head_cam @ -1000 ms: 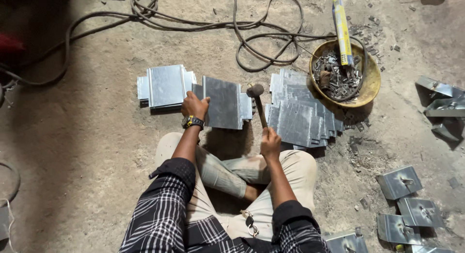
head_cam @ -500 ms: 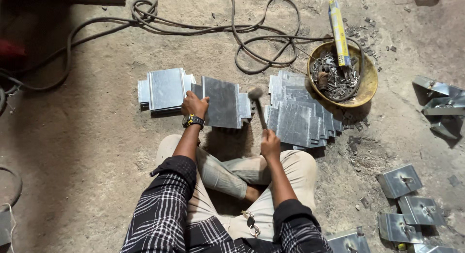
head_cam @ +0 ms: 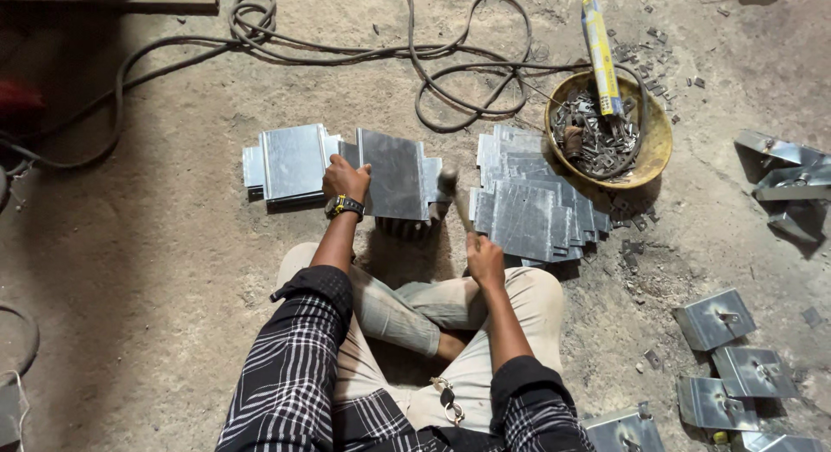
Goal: The person sits on the floor and uses a hammer to strike a stack of rectangular metal plates. They repeatedly hit the plates, occasionally adjusting their position, while surrounded by other metal pieces and a bowl of scrap.
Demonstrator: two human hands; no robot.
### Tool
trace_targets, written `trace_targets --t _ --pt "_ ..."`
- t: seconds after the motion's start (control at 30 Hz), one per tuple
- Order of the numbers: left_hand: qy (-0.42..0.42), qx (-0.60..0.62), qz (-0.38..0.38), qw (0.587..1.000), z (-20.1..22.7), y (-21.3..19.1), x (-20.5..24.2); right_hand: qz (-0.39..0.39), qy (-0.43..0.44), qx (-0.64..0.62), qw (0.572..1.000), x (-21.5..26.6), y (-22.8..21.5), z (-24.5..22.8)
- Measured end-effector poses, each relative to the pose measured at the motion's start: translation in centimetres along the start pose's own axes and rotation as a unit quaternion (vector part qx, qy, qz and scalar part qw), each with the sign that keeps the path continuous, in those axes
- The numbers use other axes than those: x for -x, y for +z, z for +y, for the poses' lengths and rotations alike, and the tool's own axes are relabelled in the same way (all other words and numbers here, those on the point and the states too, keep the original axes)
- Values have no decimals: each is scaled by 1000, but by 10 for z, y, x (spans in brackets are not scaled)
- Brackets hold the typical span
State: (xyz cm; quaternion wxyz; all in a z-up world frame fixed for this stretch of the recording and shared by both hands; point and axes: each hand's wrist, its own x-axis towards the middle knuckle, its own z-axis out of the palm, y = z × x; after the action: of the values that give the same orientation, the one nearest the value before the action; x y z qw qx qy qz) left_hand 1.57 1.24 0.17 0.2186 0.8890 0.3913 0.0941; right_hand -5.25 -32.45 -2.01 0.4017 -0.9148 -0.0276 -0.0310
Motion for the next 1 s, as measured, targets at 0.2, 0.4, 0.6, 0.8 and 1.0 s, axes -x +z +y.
trace_targets --t 0.2,0.4,0.6,0.8,1.0 --pt "-8 1 2 1000 -4 4 2 -12 85 -53 995 14 -6 -11" --pt "-23 -13 -11 1000 2 0 -4 -14 61 45 997 4 -5 -19" --pt "-22 -9 -11 1000 -2 3 -4 -22 69 91 993 2 10 -6" --pt "-36 25 -41 998 -28 21 -9 16 109 71 991 6 23 -5" --pt "-19 66 -76 995 -63 51 20 49 62 -38 996 7 -5 1"
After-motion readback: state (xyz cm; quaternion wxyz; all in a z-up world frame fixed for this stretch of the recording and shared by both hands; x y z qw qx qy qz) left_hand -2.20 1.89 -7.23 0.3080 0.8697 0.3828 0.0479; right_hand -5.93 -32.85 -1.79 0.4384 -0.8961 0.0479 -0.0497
